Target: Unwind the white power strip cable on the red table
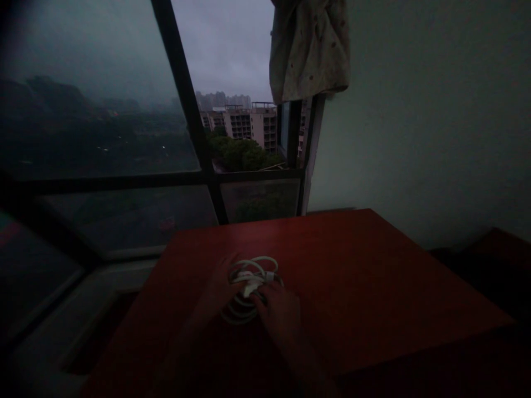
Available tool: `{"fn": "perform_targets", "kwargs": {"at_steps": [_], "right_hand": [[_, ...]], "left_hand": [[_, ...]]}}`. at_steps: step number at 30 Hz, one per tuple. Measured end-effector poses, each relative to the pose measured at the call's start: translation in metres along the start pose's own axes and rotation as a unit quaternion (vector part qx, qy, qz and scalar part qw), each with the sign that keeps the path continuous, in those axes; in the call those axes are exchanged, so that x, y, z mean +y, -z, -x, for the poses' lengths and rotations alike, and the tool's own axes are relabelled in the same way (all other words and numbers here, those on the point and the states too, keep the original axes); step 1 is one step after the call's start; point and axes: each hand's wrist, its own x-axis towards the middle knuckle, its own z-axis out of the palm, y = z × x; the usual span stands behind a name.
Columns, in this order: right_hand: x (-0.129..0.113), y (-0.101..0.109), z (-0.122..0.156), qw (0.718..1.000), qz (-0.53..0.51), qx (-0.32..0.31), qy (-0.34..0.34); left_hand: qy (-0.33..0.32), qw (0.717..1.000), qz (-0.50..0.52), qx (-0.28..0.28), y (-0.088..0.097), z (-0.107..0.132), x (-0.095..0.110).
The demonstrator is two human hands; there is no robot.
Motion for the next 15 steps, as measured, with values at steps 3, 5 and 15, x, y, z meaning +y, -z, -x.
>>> {"fn": "perform_targets", "kwargs": {"at_steps": [3, 5, 15], "right_hand": [[-0.002, 0.001, 0.000, 1.000, -0.017, -0.012, 0.001], [0.000, 0.001, -0.001, 0.999, -0.040, 0.000, -0.008], [-0.007, -0.004, -0.007, 0.993, -0.096, 0.024, -0.071]], "left_hand": [[0.066, 0.995, 0.064, 0.030, 0.001, 0.016, -0.016], [0.095, 0.987, 0.129, -0.005, 0.004, 0.025, -0.026], [0.062, 0.993, 0.096, -0.018, -0.009, 0.038, -0.023]]}}
